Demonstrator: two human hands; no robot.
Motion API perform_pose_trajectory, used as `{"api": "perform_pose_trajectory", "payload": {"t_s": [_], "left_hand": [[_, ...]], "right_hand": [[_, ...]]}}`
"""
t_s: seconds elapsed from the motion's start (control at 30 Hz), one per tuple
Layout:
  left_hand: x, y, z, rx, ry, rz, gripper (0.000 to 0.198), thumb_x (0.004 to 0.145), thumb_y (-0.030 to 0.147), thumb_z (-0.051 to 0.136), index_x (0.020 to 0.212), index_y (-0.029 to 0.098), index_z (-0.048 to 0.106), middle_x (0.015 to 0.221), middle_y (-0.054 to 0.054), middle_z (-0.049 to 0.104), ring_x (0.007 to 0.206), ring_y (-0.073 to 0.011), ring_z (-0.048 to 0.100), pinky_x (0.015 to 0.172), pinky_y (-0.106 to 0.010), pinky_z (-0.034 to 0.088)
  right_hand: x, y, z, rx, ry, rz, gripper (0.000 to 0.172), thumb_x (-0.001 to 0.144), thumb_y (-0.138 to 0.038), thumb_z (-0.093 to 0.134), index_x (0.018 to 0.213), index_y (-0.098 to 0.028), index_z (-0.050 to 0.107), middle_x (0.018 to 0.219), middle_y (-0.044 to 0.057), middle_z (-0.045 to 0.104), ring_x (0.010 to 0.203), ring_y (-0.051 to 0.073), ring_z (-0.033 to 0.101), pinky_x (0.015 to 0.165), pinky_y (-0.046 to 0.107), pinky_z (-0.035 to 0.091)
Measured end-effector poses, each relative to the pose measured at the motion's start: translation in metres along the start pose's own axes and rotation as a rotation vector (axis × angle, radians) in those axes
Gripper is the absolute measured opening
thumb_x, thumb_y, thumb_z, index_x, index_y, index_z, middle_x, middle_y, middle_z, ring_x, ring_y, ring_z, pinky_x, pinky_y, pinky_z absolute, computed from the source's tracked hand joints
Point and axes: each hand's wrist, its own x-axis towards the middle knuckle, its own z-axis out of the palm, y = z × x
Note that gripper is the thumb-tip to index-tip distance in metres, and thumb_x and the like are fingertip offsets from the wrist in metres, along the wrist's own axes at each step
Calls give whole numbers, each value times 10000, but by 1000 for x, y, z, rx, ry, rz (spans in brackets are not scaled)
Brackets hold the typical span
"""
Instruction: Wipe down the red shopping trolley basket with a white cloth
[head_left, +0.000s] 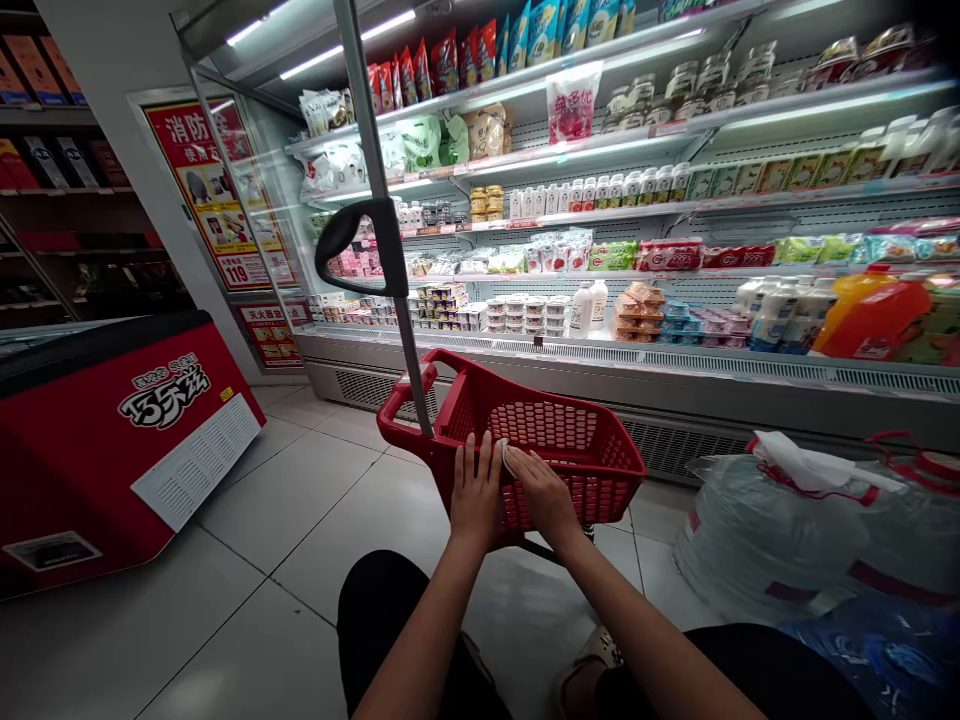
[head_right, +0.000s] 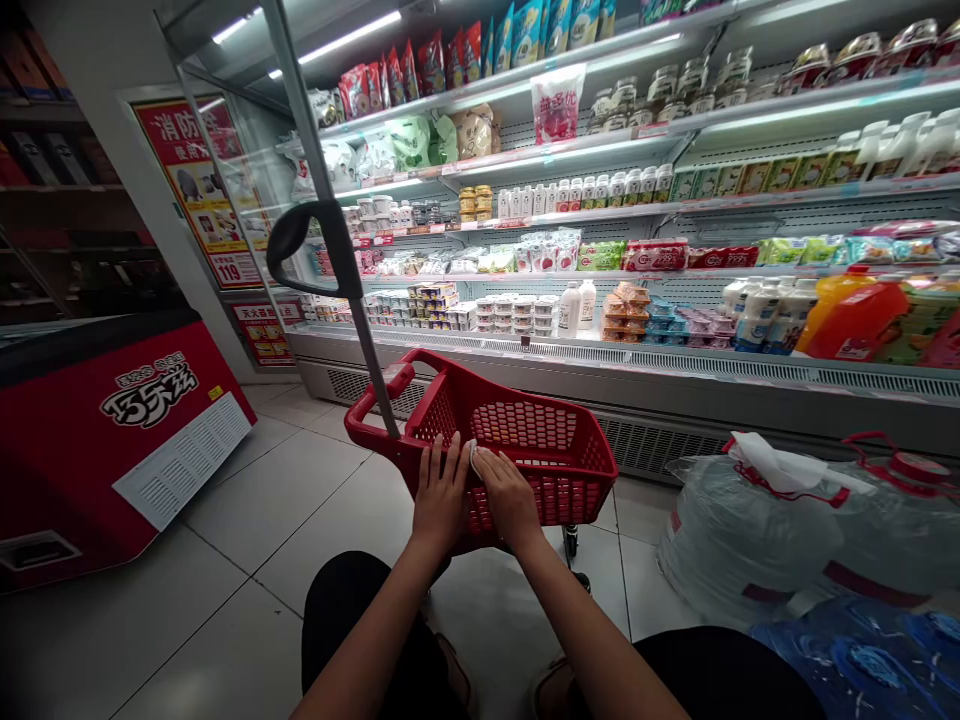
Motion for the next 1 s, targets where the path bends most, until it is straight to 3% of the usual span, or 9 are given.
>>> {"api": "perform_pose_trajectory", "payload": {"t_s": [0.17,0.3,0.43,0.6,0.8,0.9,1.0], "left_hand": [[-4,-7,-7,-5,-15,11,928,845,150,665,1670,291,265,1760,-88,147,1625,-380,75,1304,-649,90],[-1,5,-4,-46,19,-40,946,802,167,751,1631,383,351,1767,-63,135,1611,-450,50,1271,-716,107],[3,12,6,-83,37,-60,894,787,174,780,1579,417,444,1767,-58,142,1604,-480,27,1254,-744,123],[4,-4,12,-66,45,-20,945,790,122,751,1605,428,385,1773,-53,110,1611,-457,12,1263,-721,143],[6,-23,8,-67,2,-33,896,789,129,765,1558,468,452,1778,-15,65,1610,-461,21,1254,-733,161],[9,-16,6,-73,-8,-73,844,791,148,773,1536,438,502,1777,-29,81,1600,-494,38,1237,-764,160],[13,5,11,-90,-27,-71,840,790,181,777,1542,430,496,1776,-25,95,1594,-510,31,1228,-788,139]], "right_hand": [[-42,40,-21,-95,28,43,753,910,47,339,1611,-219,411,1514,60,608,1424,179,545,1260,446,370],[-66,65,-34,-172,16,140,739,911,36,353,1601,-217,430,1486,76,632,1413,206,559,1254,485,370],[-46,45,-22,-143,8,99,784,864,54,371,1595,-221,445,1472,68,645,1392,200,579,1259,472,369],[-17,18,-3,-79,-1,11,785,851,59,380,1587,-202,453,1515,65,607,1414,189,555,1267,454,360],[-50,52,-22,-132,19,51,737,898,39,368,1584,-213,461,1487,72,633,1392,201,578,1248,467,387],[-63,60,-30,-172,7,117,714,903,39,360,1562,-203,492,1494,77,627,1399,217,572,1243,485,391],[-55,50,-24,-171,7,118,716,892,41,378,1549,-210,510,1464,70,653,1383,218,588,1248,490,382]]}}
